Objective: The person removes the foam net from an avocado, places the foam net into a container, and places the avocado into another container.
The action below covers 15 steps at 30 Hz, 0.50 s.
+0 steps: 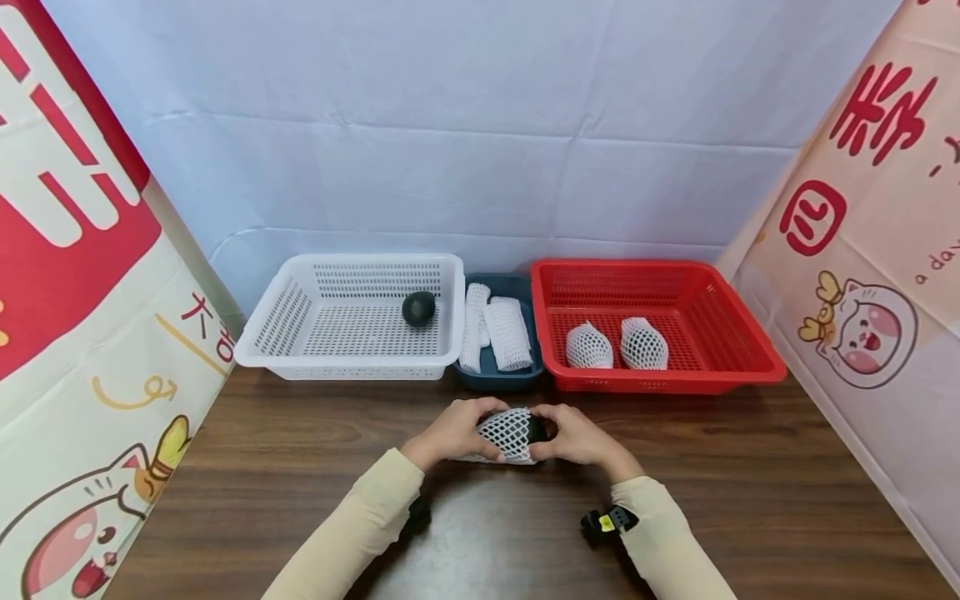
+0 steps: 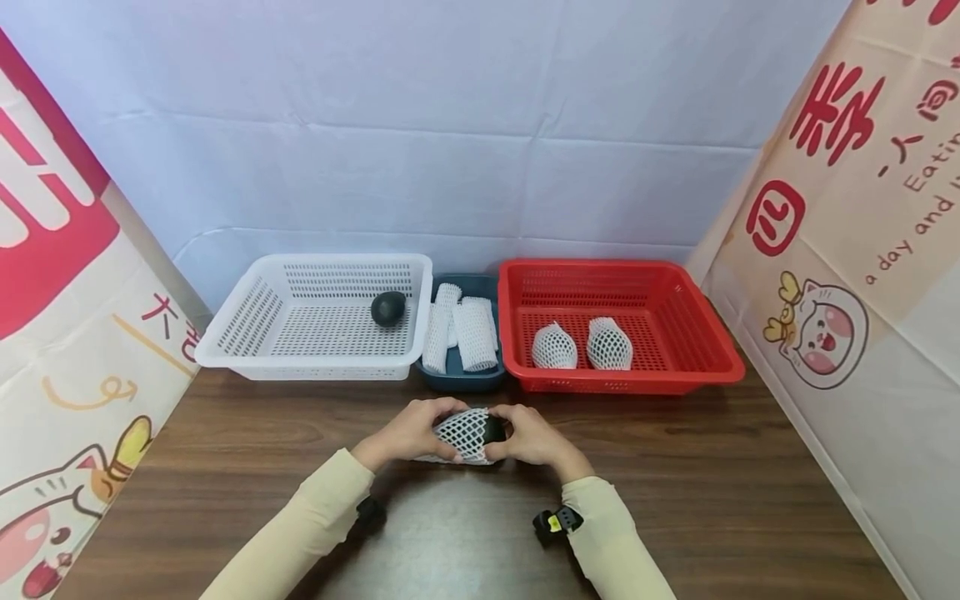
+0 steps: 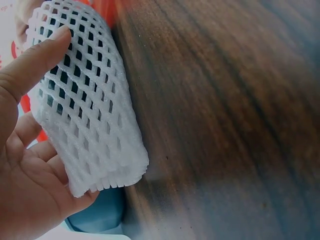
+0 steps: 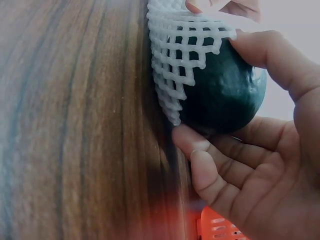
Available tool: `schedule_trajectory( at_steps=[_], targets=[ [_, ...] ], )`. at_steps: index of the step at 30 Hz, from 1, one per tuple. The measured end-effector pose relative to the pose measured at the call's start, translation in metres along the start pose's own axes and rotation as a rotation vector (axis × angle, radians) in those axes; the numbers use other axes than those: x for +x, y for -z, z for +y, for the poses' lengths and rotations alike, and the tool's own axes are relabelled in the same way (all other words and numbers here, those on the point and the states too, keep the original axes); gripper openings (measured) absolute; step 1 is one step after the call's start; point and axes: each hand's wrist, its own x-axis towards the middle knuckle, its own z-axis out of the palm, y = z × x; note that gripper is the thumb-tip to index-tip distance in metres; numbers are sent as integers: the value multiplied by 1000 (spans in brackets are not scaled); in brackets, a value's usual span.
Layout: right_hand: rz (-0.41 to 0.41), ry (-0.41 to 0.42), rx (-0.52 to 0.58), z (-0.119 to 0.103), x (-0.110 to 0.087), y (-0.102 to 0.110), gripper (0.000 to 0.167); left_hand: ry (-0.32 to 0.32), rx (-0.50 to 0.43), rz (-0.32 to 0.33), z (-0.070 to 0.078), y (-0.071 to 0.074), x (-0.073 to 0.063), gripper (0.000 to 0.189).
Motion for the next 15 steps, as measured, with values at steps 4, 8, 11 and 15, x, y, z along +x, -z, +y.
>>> schedule_trajectory(
  at_steps=[4, 8, 11, 15],
  targets=[
    [3, -11, 5, 0, -2, 1, 57, -4, 3, -6, 0, 0, 2, 61],
    [5, -11, 14, 1, -3, 1, 57, -10, 0, -7, 0, 1, 3, 61],
    [1, -5, 18, 2, -4, 1, 57, -18, -6, -5, 0, 1, 2, 61],
    [4, 15, 5, 3, -5, 2, 59, -32, -33, 4, -1, 3, 0, 59]
  ],
)
